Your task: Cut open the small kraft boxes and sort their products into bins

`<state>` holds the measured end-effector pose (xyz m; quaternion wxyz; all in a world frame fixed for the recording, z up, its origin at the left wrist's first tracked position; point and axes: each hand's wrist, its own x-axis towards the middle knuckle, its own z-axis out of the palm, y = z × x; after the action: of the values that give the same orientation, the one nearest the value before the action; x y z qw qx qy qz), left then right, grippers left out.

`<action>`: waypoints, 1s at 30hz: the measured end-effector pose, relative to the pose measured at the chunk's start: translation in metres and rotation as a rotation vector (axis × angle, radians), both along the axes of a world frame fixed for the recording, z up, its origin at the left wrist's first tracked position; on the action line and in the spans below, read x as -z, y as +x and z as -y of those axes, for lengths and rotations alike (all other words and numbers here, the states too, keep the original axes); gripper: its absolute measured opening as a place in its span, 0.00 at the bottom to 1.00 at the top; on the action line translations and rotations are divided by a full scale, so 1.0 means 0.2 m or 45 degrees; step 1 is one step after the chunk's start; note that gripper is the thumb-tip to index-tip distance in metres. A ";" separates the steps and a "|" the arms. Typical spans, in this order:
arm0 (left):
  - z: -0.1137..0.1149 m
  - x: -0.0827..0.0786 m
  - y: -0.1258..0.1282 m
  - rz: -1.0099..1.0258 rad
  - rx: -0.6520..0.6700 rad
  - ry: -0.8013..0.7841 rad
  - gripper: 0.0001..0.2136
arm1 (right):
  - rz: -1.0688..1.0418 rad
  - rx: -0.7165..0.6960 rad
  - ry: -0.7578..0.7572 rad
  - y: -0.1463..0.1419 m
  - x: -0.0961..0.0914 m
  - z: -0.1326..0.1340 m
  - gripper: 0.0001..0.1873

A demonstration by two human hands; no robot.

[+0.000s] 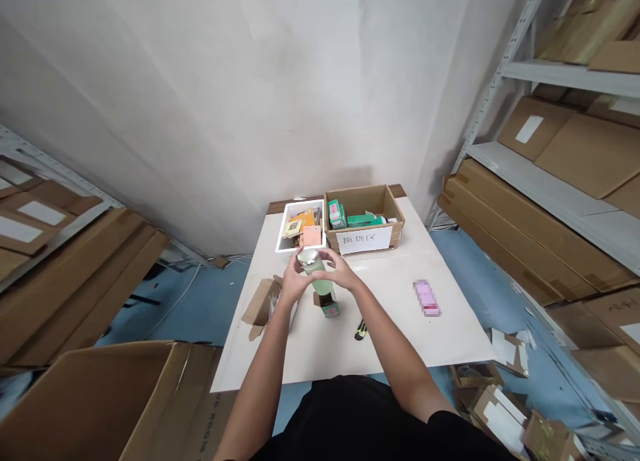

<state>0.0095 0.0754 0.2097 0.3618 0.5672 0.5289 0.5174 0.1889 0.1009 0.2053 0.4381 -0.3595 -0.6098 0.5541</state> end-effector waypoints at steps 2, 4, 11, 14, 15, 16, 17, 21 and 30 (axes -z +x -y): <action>0.00 -0.04 -0.07 0.161 0.106 -0.059 0.55 | -0.106 -0.237 -0.060 0.00 0.03 0.01 0.49; -0.01 -0.08 -0.11 0.260 0.244 -0.081 0.58 | -0.151 -0.282 -0.121 -0.01 0.05 0.03 0.59; -0.15 -0.26 -0.05 0.290 0.290 -0.125 0.62 | -0.161 0.059 -0.067 -0.01 0.03 0.10 0.71; -0.20 -0.30 -0.03 0.382 0.385 -0.168 0.60 | -0.227 -0.124 -0.097 0.04 0.01 0.11 0.71; -0.21 -0.31 -0.03 0.411 0.412 -0.167 0.58 | -0.234 -0.125 -0.091 0.05 0.01 0.12 0.71; -0.21 -0.31 -0.03 0.422 0.427 -0.161 0.56 | -0.223 -0.088 -0.076 0.05 0.01 0.13 0.72; -0.22 -0.31 -0.03 0.409 0.430 -0.153 0.55 | -0.194 -0.019 -0.055 0.05 0.01 0.13 0.73; -0.22 -0.31 -0.03 0.211 0.381 -0.119 0.59 | -0.005 0.294 0.036 0.04 0.00 0.16 0.74; -0.19 -0.34 0.00 0.180 0.429 -0.096 0.59 | -0.159 0.170 -0.086 0.02 -0.05 0.18 0.73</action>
<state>0.0093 0.1139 0.2787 0.5005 0.5959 0.4187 0.4680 0.1921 0.0642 0.2147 0.4988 -0.3787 -0.5370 0.5652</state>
